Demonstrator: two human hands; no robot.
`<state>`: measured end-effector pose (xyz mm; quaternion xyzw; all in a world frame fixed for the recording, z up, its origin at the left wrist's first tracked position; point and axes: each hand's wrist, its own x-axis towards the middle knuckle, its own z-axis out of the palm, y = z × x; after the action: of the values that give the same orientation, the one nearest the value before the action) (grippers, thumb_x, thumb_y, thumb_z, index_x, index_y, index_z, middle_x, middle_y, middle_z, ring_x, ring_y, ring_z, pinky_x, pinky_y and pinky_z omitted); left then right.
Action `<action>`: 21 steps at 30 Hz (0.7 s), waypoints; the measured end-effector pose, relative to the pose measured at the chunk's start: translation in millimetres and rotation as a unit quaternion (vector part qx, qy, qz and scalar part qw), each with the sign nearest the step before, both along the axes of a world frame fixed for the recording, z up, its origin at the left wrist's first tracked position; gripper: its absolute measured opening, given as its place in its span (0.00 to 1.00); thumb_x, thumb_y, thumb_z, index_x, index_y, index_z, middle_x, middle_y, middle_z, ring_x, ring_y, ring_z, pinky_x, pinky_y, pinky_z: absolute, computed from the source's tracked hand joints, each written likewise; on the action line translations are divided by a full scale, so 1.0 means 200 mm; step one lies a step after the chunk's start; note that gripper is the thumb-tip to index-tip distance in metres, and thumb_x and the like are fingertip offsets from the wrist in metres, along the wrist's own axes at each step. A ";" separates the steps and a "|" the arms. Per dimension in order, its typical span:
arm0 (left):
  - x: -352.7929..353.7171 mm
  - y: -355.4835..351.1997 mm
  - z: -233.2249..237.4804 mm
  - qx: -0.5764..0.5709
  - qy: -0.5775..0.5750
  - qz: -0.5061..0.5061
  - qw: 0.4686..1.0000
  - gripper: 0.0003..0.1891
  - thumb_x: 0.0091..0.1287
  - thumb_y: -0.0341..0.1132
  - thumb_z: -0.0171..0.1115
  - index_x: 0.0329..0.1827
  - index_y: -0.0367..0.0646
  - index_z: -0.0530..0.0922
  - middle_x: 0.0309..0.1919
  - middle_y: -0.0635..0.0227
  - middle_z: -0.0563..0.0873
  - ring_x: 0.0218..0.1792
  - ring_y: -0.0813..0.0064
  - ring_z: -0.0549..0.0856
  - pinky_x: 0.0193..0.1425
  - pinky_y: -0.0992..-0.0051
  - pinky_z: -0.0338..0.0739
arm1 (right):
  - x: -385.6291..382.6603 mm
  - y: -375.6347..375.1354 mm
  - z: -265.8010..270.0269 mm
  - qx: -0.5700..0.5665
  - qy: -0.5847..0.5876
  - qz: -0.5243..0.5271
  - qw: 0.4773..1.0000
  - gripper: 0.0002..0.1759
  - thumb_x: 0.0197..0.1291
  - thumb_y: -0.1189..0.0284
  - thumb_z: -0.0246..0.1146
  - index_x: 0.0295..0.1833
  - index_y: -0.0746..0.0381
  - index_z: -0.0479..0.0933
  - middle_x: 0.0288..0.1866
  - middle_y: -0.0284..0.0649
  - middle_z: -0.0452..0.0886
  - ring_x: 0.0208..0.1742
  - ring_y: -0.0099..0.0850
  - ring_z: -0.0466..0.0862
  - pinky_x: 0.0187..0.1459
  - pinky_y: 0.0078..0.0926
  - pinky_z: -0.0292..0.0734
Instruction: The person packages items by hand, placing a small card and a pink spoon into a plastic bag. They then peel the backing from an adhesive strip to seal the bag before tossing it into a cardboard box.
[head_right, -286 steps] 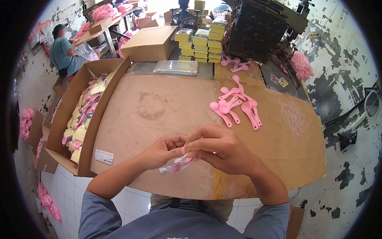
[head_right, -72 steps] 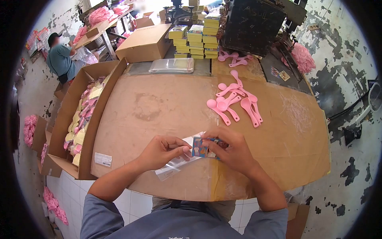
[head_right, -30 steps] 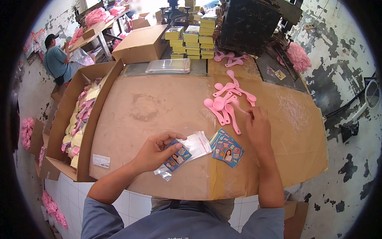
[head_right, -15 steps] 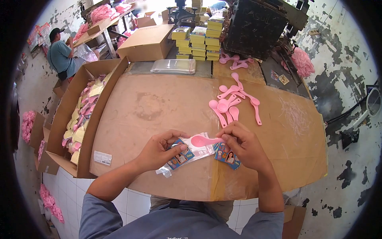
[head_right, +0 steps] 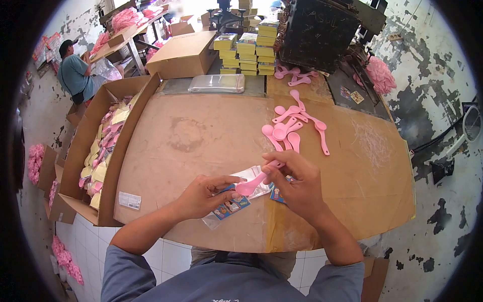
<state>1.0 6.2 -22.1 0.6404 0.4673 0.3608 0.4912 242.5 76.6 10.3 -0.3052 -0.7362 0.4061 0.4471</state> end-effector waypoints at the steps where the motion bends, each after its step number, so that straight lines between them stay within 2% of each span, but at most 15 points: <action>1: 0.00 0.00 0.00 -0.011 -0.010 -0.001 1.000 0.17 0.77 0.33 0.67 0.67 0.42 0.83 0.40 0.62 0.95 0.38 0.85 0.89 0.42 0.75 0.86 | -0.01 0.00 0.00 0.043 -0.026 -0.005 0.999 0.11 0.70 0.79 0.69 0.56 0.70 0.84 0.38 0.41 0.86 0.32 0.22 0.87 0.34 0.22 0.81; 4: -0.01 0.00 -0.04 -0.003 -0.026 0.019 0.999 0.18 0.78 0.33 0.66 0.68 0.40 0.82 0.41 0.62 0.95 0.38 0.84 0.90 0.44 0.75 0.86 | 0.01 -0.01 0.05 0.091 -0.143 -0.006 0.986 0.14 0.70 0.79 0.69 0.60 0.68 0.84 0.38 0.42 0.87 0.32 0.23 0.87 0.33 0.22 0.81; 7: -0.01 0.01 -0.07 0.046 -0.042 0.036 0.997 0.18 0.78 0.33 0.66 0.68 0.40 0.81 0.41 0.61 0.94 0.40 0.83 0.90 0.45 0.75 0.86 | 0.02 0.01 0.09 0.151 -0.211 0.028 0.965 0.14 0.70 0.77 0.69 0.59 0.67 0.85 0.37 0.43 0.86 0.32 0.26 0.88 0.34 0.24 0.81; 10: 0.00 -0.01 -0.04 0.020 -0.051 0.019 0.998 0.18 0.78 0.34 0.66 0.68 0.40 0.82 0.42 0.62 0.94 0.42 0.83 0.89 0.47 0.75 0.86 | 0.01 -0.01 0.09 -0.007 -0.154 0.021 0.988 0.15 0.70 0.76 0.70 0.60 0.67 0.84 0.40 0.43 0.88 0.35 0.27 0.88 0.36 0.25 0.82; 13: 0.00 -0.01 -0.02 -0.011 -0.008 0.011 1.000 0.18 0.78 0.33 0.66 0.69 0.41 0.81 0.43 0.60 0.94 0.42 0.83 0.88 0.47 0.74 0.86 | -0.05 -0.05 0.01 0.081 -0.147 -0.033 0.985 0.19 0.73 0.73 0.68 0.66 0.66 0.82 0.47 0.46 0.90 0.42 0.31 0.90 0.44 0.28 0.84; 16: 0.01 -0.02 -0.05 -0.027 -0.077 -0.002 0.997 0.18 0.80 0.35 0.65 0.69 0.39 0.81 0.45 0.62 0.93 0.43 0.84 0.88 0.47 0.75 0.85 | -0.12 -0.10 -0.06 0.051 -0.125 -0.008 0.991 0.22 0.80 0.66 0.60 0.72 0.67 0.77 0.62 0.50 0.87 0.57 0.34 0.89 0.57 0.31 0.83; 19: 0.02 -0.01 -0.09 -0.031 -0.201 -0.004 0.979 0.19 0.81 0.38 0.64 0.68 0.36 0.80 0.45 0.65 0.93 0.45 0.84 0.87 0.49 0.77 0.84 | -0.14 -0.12 -0.13 -0.097 0.010 0.114 0.989 0.27 0.84 0.60 0.53 0.77 0.67 0.72 0.75 0.51 0.78 0.75 0.40 0.78 0.74 0.39 0.70; 21: 0.00 -0.01 -0.05 -0.073 -0.235 -0.013 0.969 0.20 0.82 0.40 0.63 0.68 0.34 0.79 0.48 0.67 0.92 0.45 0.85 0.87 0.49 0.79 0.83 | -0.11 -0.08 -0.11 -0.073 -0.028 0.213 0.974 0.30 0.85 0.58 0.48 0.80 0.66 0.69 0.80 0.49 0.73 0.81 0.40 0.70 0.78 0.40 0.64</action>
<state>1.6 4.5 -33.1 0.5063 0.3548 0.4598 0.6375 220.1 60.6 -10.8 -0.1847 -0.7646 0.5362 0.3062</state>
